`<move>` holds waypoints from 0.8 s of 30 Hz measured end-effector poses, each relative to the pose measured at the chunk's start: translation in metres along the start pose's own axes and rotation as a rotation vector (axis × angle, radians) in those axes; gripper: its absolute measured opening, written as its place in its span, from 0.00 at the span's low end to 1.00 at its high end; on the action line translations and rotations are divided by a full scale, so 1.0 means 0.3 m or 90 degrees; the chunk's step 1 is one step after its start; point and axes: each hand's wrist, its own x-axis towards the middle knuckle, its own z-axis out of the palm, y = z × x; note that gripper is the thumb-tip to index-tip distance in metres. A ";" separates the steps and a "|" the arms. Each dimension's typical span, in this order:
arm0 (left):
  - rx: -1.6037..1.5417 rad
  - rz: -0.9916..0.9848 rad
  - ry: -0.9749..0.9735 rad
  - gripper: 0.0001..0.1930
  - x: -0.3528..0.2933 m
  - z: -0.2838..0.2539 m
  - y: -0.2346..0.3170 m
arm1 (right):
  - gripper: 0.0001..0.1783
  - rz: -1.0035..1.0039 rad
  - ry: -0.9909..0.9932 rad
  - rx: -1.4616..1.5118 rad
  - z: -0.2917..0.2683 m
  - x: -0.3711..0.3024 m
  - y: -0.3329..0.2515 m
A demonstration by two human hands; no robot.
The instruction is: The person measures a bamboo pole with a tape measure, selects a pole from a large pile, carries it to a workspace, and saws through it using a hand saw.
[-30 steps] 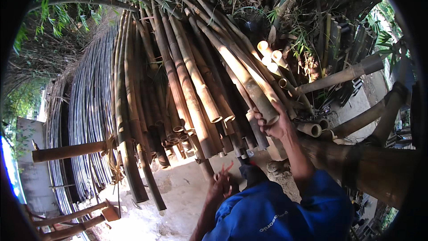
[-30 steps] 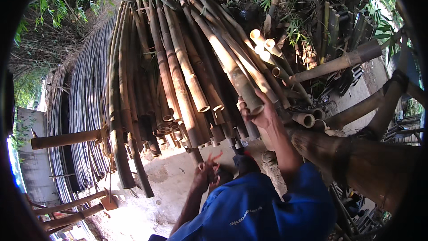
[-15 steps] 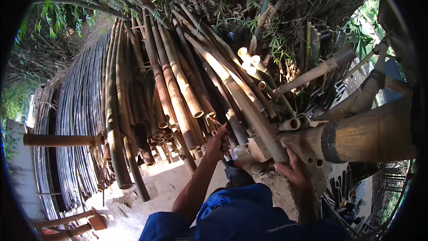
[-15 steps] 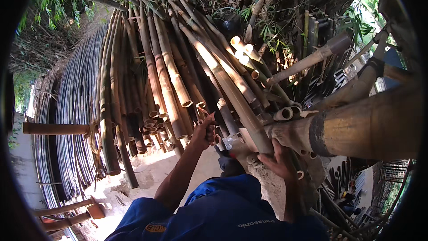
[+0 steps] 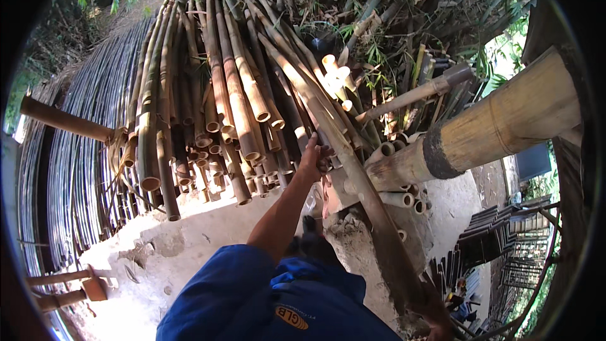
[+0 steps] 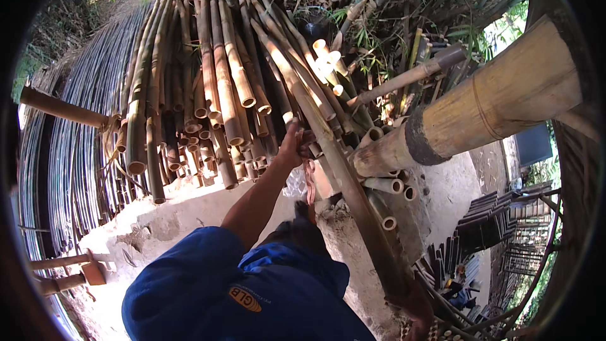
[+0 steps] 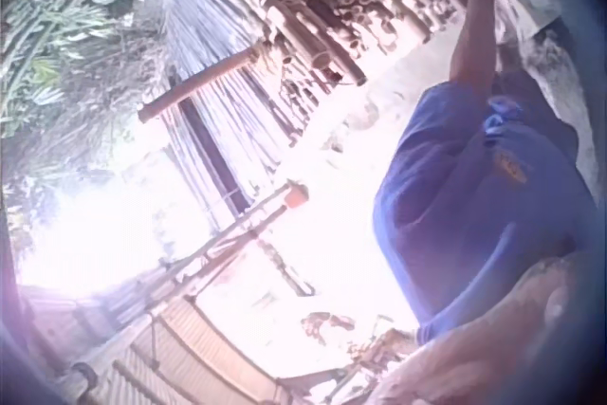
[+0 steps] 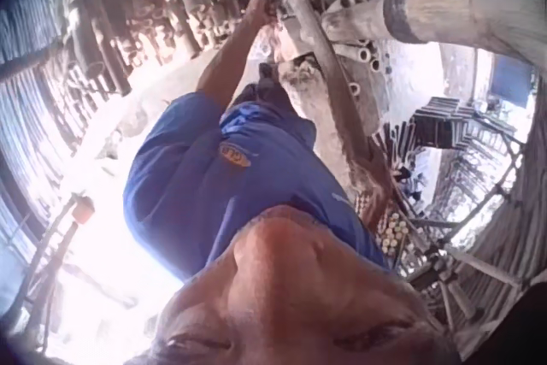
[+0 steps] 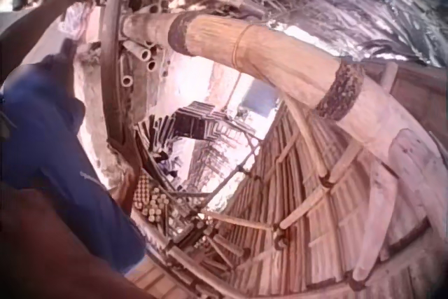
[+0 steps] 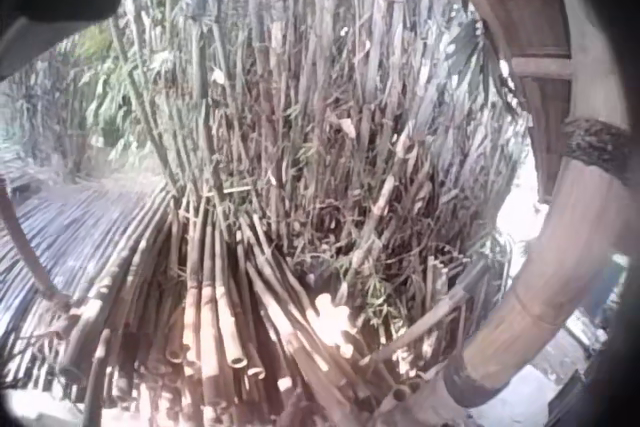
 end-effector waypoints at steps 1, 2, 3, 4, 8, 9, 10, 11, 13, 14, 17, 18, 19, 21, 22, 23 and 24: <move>0.057 -0.012 0.040 0.28 -0.001 0.035 0.004 | 0.39 0.190 -0.063 0.156 -0.019 -0.014 0.015; 0.114 -0.032 0.080 0.27 0.006 0.078 -0.020 | 0.39 0.186 -0.059 0.154 -0.017 -0.022 0.059; 0.182 0.040 0.073 0.27 0.029 0.066 -0.037 | 0.40 0.153 -0.018 0.139 0.012 -0.016 0.079; 0.175 0.052 0.083 0.27 0.050 0.049 -0.041 | 0.43 0.075 0.006 0.084 0.017 -0.013 0.086; 0.226 -0.024 0.064 0.27 0.043 0.050 -0.217 | 0.45 -0.138 0.178 -0.314 0.083 -0.007 0.206; 0.182 0.004 0.139 0.27 0.017 0.037 -0.248 | 0.45 -0.143 0.164 -0.310 0.103 -0.002 0.199; 0.137 0.032 0.214 0.27 -0.013 0.019 -0.282 | 0.44 0.007 0.115 0.000 0.131 0.004 0.186; 0.120 0.025 0.237 0.27 -0.055 -0.012 -0.315 | 0.42 0.161 0.057 0.308 0.147 0.012 0.182; 0.142 0.092 0.217 0.21 -0.120 -0.020 -0.419 | 0.40 0.122 -0.017 0.476 0.162 0.057 0.322; 0.167 0.068 0.185 0.22 -0.170 -0.035 -0.468 | 0.38 0.088 -0.083 0.647 0.188 0.083 0.397; 0.089 -0.118 0.030 0.27 -0.293 -0.155 -0.500 | 0.35 0.066 -0.172 0.602 0.241 0.250 0.402; 0.093 -0.119 0.037 0.27 -0.343 -0.184 -0.499 | 0.33 0.040 -0.200 0.598 0.269 0.282 0.282; 0.062 -0.163 -0.035 0.29 -0.377 -0.181 -0.509 | 0.31 0.068 -0.173 0.595 0.308 0.335 0.193; 0.007 -0.194 -0.083 0.30 -0.378 -0.153 -0.545 | 0.28 0.030 -0.189 0.530 0.397 0.507 0.191; -0.010 -0.179 -0.056 0.30 -0.363 -0.143 -0.551 | 0.25 0.005 -0.155 0.493 0.442 0.563 0.142; 0.125 -0.130 0.021 0.29 -0.373 -0.119 -0.534 | 0.21 -0.007 -0.110 0.458 0.485 0.598 0.112; 0.258 -0.082 0.099 0.28 -0.386 -0.109 -0.530 | 0.21 -0.147 -0.002 0.258 0.536 0.664 0.119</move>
